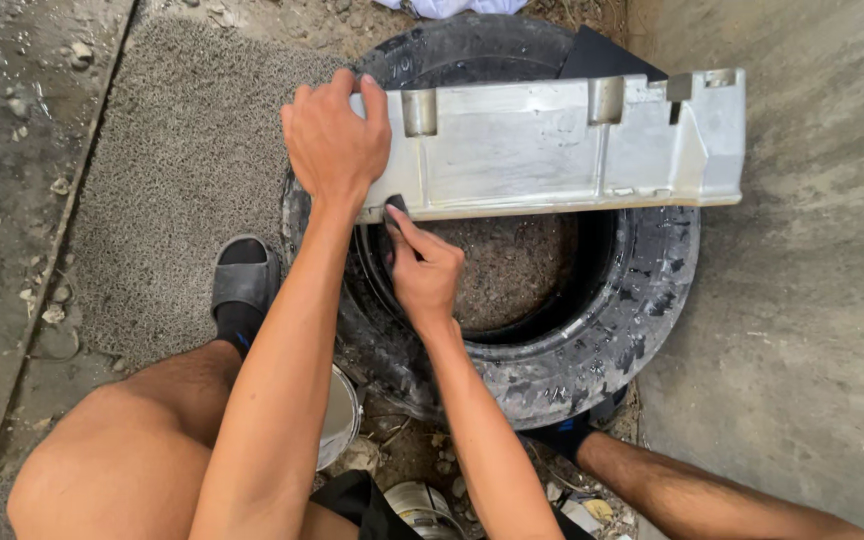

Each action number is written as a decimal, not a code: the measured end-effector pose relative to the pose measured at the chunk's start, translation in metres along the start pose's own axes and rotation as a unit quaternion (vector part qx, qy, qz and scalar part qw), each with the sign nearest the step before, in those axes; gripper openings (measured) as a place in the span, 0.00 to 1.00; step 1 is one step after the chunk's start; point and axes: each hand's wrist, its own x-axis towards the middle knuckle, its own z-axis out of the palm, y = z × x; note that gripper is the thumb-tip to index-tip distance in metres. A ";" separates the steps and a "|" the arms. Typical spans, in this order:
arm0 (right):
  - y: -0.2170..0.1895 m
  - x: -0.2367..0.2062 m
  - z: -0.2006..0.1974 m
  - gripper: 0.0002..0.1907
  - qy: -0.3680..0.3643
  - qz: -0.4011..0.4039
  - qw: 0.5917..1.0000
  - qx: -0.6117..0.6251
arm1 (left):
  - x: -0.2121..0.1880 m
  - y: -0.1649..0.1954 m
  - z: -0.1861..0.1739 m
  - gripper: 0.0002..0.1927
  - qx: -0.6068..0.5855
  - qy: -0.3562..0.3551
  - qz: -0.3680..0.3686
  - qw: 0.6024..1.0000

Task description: The person sits on the ground and scrubs an aluminum engine valve cover resting on a tire, using a small abrasive pad by hand. They reposition and flip the cover to scrub its top, sides, and underside, occasionally dipping the pad in a bucket of water beside them.

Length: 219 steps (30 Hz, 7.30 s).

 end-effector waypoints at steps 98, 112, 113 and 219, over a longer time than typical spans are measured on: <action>0.017 0.020 -0.159 0.11 -0.010 0.263 0.775 0.574 | -0.001 0.007 -0.011 0.19 0.020 -0.024 -0.051 0.998; 0.003 0.017 -0.178 0.14 0.017 0.255 0.899 0.357 | -0.005 0.006 -0.008 0.18 -0.014 -0.007 -0.021 1.000; 0.003 0.018 -0.181 0.14 0.026 0.256 0.905 0.339 | -0.005 0.006 -0.008 0.18 -0.013 -0.007 -0.020 1.000; 0.039 -0.224 0.101 0.39 -0.561 0.084 0.818 -0.092 | 0.006 -0.040 -0.006 0.20 -0.056 -0.092 0.057 0.993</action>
